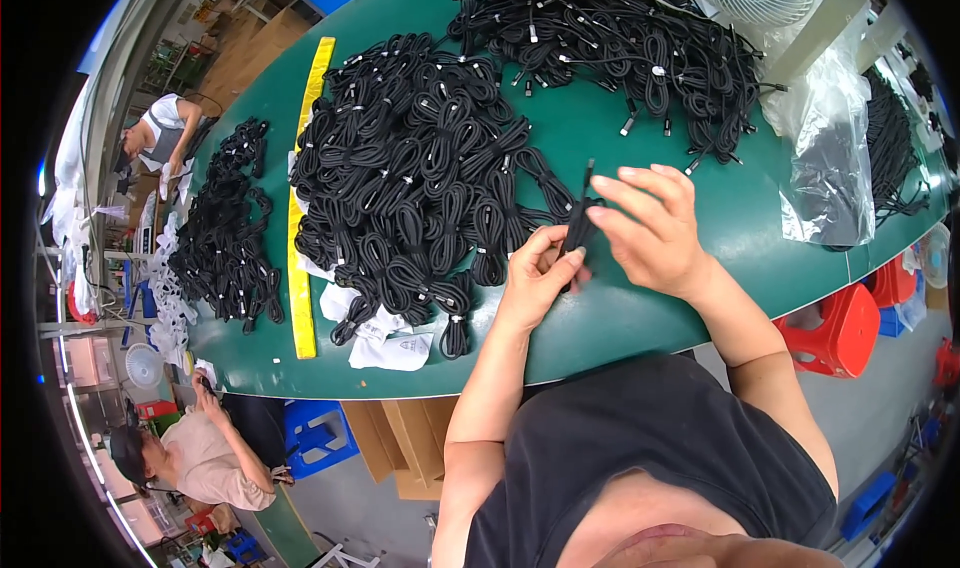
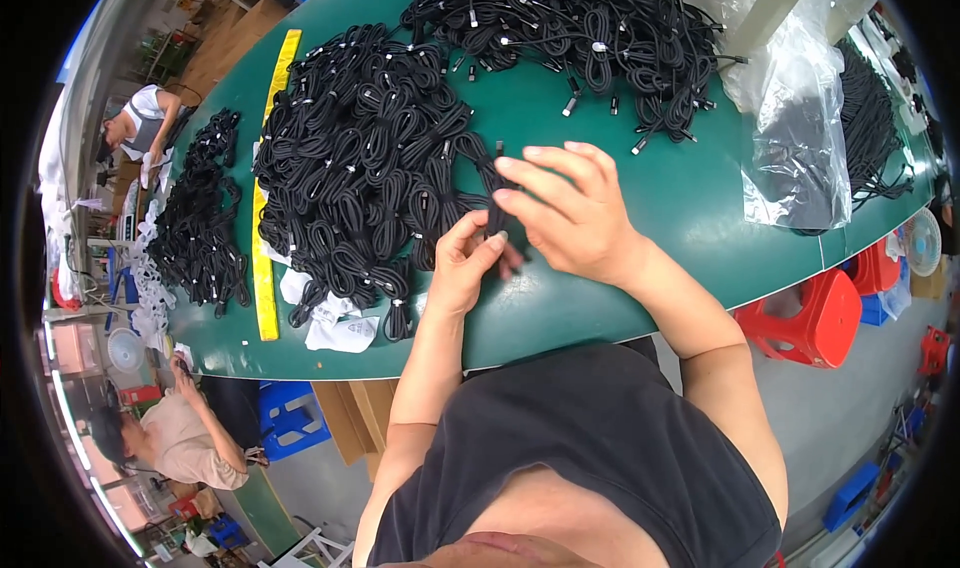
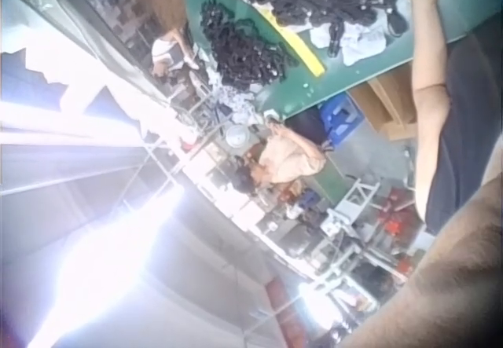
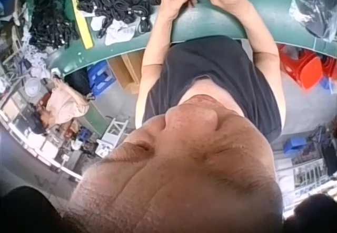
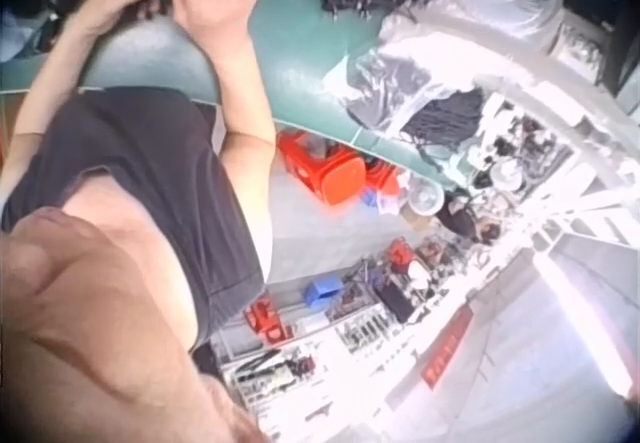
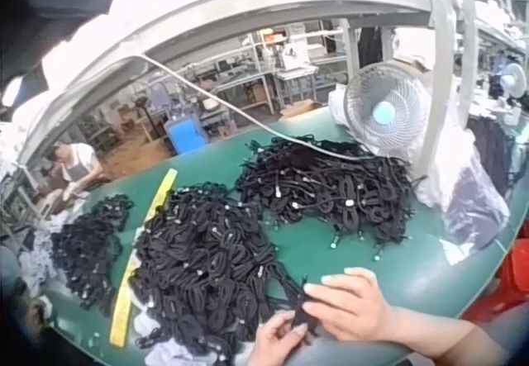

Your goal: Bundling and organizing black electronic cables at a factory workbench.

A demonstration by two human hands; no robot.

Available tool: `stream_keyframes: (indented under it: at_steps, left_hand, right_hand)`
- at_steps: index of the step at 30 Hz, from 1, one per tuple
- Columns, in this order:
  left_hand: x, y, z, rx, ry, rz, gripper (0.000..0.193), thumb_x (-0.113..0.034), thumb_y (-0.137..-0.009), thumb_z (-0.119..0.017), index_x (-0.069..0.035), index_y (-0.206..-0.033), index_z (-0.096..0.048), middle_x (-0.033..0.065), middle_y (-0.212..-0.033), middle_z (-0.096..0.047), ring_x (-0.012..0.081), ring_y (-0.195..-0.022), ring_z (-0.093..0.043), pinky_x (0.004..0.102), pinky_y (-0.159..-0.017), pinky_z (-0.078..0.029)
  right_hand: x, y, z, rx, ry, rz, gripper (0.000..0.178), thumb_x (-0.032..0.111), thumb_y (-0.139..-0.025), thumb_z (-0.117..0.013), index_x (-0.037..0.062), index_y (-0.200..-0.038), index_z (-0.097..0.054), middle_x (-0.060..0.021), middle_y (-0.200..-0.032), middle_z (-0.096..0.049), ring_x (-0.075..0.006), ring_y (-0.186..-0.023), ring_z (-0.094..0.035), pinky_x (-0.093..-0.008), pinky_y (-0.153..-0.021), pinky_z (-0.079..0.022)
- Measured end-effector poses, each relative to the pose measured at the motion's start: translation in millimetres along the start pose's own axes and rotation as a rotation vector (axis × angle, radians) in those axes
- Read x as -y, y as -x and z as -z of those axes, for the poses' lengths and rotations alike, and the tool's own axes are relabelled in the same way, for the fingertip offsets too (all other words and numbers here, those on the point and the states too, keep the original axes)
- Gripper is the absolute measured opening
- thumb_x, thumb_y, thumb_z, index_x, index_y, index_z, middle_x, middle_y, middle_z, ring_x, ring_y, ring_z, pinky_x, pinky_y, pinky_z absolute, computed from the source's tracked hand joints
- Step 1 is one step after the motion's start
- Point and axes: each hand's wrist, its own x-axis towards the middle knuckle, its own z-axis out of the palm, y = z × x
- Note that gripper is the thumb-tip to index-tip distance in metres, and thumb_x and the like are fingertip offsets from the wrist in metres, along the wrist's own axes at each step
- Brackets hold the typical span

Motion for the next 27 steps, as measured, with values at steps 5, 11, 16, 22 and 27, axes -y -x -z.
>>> stream_keyframes:
  at_steps: [5,11,16,22,27]
  left_hand:
    - [-3,-6,5,-0.135,-0.484,-0.380,0.035,0.000,-0.072,-0.069,0.002,-0.105,-0.058,0.0017,-0.080,-0.053,0.0072,-0.071,-0.050,0.0194,-0.061,-0.041]
    - [-11,-3,1,-0.217,-0.598,-0.397,0.034,0.003,-0.069,-0.068,0.000,-0.102,-0.061,0.0040,-0.081,-0.057,0.0092,-0.072,-0.054,0.0207,-0.066,-0.044]
    - [-3,-5,-4,-0.177,-0.830,-0.480,0.033,0.000,-0.067,-0.069,-0.001,-0.099,-0.061,0.0077,-0.079,-0.059,0.0142,-0.068,-0.057,0.0236,-0.062,-0.046]
    - [-12,-5,-1,-0.259,-0.684,-0.389,0.033,0.000,-0.068,-0.069,-0.001,-0.099,-0.061,0.0066,-0.077,-0.058,0.0113,-0.067,-0.056,0.0217,-0.060,-0.045]
    - [-7,-6,-2,-0.163,-0.765,-0.438,0.032,0.000,-0.068,-0.068,-0.001,-0.099,-0.062,0.0053,-0.077,-0.058,0.0096,-0.068,-0.055,0.0213,-0.060,-0.044]
  right_hand:
    - [-12,3,-4,0.199,-0.011,0.007,0.026,0.009,-0.066,-0.064,0.0078,-0.092,-0.059,-0.0037,-0.092,-0.056,-0.0204,-0.093,-0.053,-0.0406,-0.087,-0.037]
    - [-19,10,-4,0.271,-0.149,-0.027,0.019,0.003,-0.064,-0.060,0.0046,-0.083,-0.058,-0.0043,-0.080,-0.051,-0.0203,-0.075,-0.052,-0.0355,-0.072,-0.041]
    - [-6,15,-14,0.361,-0.102,0.104,0.018,0.009,-0.065,-0.057,0.0055,-0.083,-0.058,-0.0034,-0.080,-0.050,-0.0190,-0.073,-0.050,-0.0329,-0.070,-0.040]
    - [-16,11,-8,0.301,-0.221,-0.122,0.020,-0.002,-0.065,-0.059,0.0014,-0.084,-0.057,-0.0070,-0.081,-0.050,-0.0234,-0.075,-0.052,-0.0320,-0.065,-0.042]
    - [-11,17,-15,0.336,-0.285,-0.055,0.022,0.001,-0.064,-0.063,0.0028,-0.085,-0.057,-0.0070,-0.082,-0.050,-0.0240,-0.077,-0.052,-0.0327,-0.066,-0.042]
